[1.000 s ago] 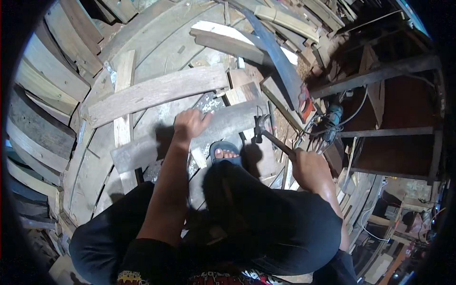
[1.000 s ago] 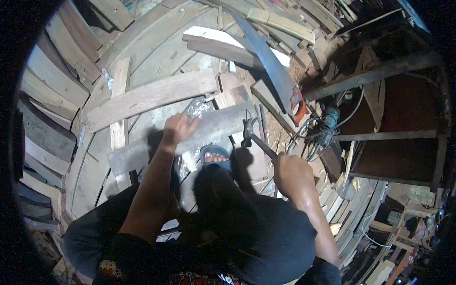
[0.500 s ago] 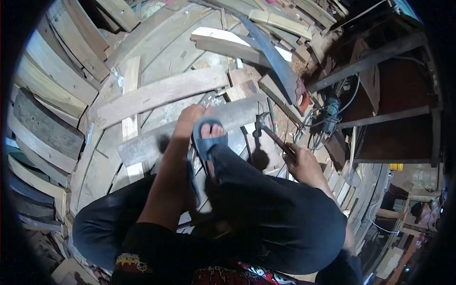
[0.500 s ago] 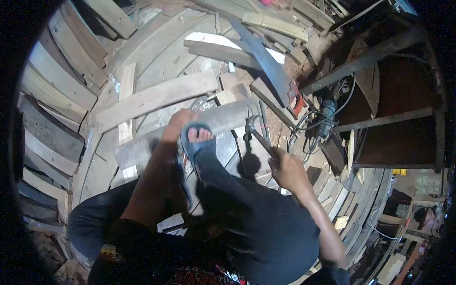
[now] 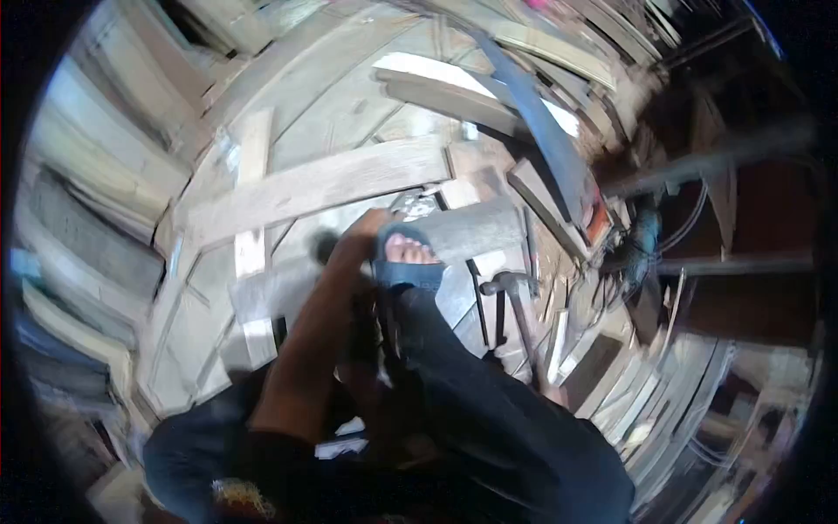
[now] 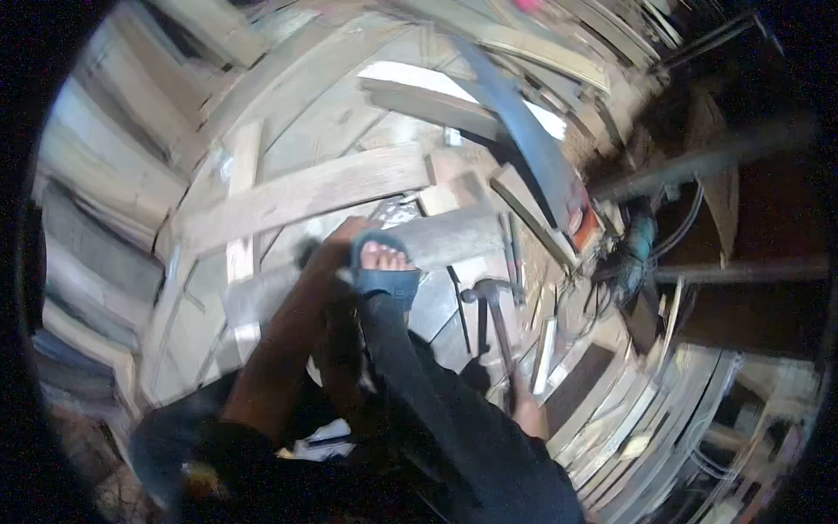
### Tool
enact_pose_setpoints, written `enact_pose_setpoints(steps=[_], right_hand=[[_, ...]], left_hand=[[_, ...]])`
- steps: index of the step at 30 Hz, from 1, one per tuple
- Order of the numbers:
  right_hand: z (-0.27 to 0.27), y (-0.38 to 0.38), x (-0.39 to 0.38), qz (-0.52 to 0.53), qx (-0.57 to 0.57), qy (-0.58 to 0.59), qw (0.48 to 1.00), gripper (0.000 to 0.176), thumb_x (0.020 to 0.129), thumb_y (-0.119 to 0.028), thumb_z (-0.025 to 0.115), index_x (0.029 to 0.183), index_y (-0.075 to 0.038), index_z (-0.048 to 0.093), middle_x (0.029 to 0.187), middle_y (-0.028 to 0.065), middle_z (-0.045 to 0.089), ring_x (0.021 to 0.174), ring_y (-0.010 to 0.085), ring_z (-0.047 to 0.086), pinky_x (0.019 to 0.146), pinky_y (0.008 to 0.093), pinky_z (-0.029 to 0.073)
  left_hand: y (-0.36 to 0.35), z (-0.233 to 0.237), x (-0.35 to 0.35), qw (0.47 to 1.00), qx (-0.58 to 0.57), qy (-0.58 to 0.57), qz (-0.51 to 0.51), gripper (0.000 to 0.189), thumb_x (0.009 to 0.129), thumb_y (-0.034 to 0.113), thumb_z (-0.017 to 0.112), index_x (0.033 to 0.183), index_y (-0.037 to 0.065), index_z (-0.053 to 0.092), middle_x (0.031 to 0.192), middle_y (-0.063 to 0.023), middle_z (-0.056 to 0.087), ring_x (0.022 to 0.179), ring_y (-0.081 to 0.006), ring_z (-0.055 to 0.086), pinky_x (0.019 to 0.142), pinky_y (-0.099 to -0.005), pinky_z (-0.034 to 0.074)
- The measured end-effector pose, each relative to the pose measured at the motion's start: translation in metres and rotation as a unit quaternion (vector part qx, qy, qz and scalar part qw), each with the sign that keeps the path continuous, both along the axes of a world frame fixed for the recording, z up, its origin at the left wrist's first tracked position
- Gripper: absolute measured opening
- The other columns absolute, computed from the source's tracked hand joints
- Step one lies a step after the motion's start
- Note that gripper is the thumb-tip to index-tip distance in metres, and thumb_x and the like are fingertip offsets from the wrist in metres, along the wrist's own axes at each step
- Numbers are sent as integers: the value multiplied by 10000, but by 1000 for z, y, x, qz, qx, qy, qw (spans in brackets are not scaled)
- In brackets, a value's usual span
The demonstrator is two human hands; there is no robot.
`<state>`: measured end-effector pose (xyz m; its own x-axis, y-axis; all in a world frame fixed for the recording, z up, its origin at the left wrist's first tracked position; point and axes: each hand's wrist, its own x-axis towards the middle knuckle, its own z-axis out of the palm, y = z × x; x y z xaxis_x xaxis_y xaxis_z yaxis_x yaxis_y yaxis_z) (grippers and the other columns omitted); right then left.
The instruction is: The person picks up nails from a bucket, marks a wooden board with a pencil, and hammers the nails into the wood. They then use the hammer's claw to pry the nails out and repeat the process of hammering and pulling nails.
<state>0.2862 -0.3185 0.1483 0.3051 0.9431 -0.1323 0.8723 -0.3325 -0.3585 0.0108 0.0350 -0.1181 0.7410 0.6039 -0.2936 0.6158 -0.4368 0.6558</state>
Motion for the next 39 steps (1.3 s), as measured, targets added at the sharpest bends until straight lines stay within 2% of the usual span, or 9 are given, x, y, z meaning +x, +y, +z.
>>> enact_pose_setpoints(steps=[1, 2, 7, 10, 16, 20, 24, 32, 39], right_hand=[[5, -4, 1, -47, -58, 41, 996, 772, 1032, -94, 666, 1713, -99, 301, 1324, 337, 684, 1200, 467, 701, 985, 451, 573], [49, -1, 10, -136, -319, 146, 927, 808, 1004, -59, 676, 1715, -107, 296, 1273, 358, 687, 1163, 507, 695, 968, 472, 565], [-16, -29, 37, -101, -111, 123, 981, 935, 881, 63, 610, 1722, -195, 294, 1036, 389, 695, 989, 567, 688, 848, 589, 536], [-13, -32, 47, -96, -108, 73, 987, 717, 987, -98, 649, 1658, -218, 429, 961, 375, 673, 931, 557, 685, 845, 550, 569], [-11, -76, 5, -223, -114, 212, 945, 570, 1063, -234, 608, 1602, -92, 492, 1307, 353, 673, 1216, 532, 651, 1045, 558, 521], [-31, -106, -7, -229, -45, 273, 933, 549, 1065, -250, 632, 1577, -83, 526, 1360, 301, 688, 1261, 471, 669, 1065, 515, 526], [-48, -125, -15, -226, -28, 313, 922, 546, 1043, -273, 663, 1558, -122, 557, 1304, 288, 718, 1206, 450, 700, 1030, 493, 545], [-50, -161, -31, -227, -41, 380, 896, 657, 982, -343, 718, 1568, -107, 538, 1305, 276, 724, 1221, 442, 691, 1048, 491, 534], [-59, -171, -35, -237, -17, 360, 902, 586, 984, -344, 741, 1489, -85, 596, 1273, 258, 738, 1222, 425, 695, 1053, 483, 531]], left_hand=[[-13, 0, 9, 999, -41, 16, 31, 508, 1065, 448, 550, 1219, 2, 738, 1055, -317, 734, 1023, -444, 734, 916, -501, 562], [-59, 6, 9, 992, -103, 53, 49, 500, 1060, 434, 552, 1282, 14, 708, 1022, -312, 729, 1002, -445, 733, 901, -502, 563], [-34, 91, -20, 987, 136, -86, 14, 506, 1035, 404, 595, 1388, 49, 670, 932, -277, 714, 910, -443, 732, 827, -504, 582], [-29, 81, -17, 982, -36, -96, 158, 457, 1029, 423, 629, 1175, 9, 753, 883, -242, 747, 876, -354, 753, 810, -478, 572], [-37, 46, -68, 974, 155, -2, 163, 290, 933, 192, 636, 1127, -9, 714, 1065, -340, 714, 1066, -527, 681, 900, -576, 536], [-63, 83, -98, 980, 133, -2, 150, 414, 1006, 363, 667, 1177, -10, 720, 1085, -309, 725, 1068, -476, 690, 941, -536, 523], [-8, 31, -163, 991, 108, 24, 73, 484, 1003, 418, 732, 1273, 21, 675, 1170, -265, 715, 1056, -403, 691, 848, -492, 550], [64, 166, -206, 981, 129, 108, 101, 539, 999, 449, 747, 1308, 13, 680, 1151, -259, 724, 1025, -365, 698, 865, -470, 561], [163, 363, -298, 972, 161, 103, 138, 588, 995, 477, 760, 1339, 6, 685, 1135, -255, 732, 997, -331, 705, 880, -451, 571]])
